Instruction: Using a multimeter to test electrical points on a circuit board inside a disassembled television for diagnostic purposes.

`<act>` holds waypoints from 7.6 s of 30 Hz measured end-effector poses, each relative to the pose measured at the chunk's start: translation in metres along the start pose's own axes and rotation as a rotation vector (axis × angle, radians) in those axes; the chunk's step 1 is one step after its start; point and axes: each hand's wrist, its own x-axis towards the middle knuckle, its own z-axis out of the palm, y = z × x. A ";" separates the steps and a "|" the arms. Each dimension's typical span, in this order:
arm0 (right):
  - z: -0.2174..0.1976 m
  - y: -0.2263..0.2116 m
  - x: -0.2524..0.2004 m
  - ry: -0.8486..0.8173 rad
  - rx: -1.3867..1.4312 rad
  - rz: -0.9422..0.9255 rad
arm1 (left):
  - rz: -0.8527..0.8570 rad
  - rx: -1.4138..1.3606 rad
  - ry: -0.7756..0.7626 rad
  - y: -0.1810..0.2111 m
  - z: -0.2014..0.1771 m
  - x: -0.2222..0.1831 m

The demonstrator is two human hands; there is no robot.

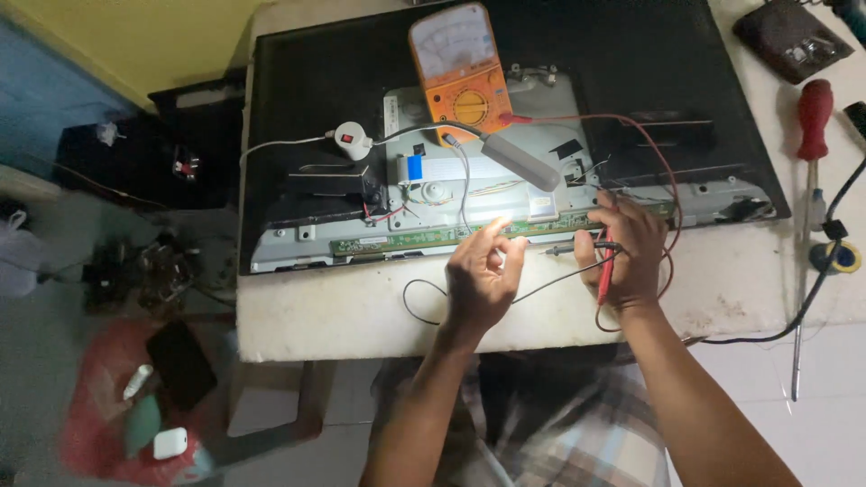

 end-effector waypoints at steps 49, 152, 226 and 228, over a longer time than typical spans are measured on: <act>-0.008 -0.003 -0.007 -0.226 -0.057 0.093 | -0.128 -0.307 0.239 -0.100 -0.022 0.024; 0.006 0.008 -0.007 -0.033 -0.016 0.028 | -0.194 -0.530 0.052 -0.064 0.008 0.050; -0.052 -0.014 -0.031 -0.080 0.082 0.094 | -0.762 -0.883 -0.335 -0.063 0.012 -0.023; -0.062 -0.012 -0.039 0.053 0.115 0.184 | -0.619 -0.807 -0.322 -0.058 0.012 -0.022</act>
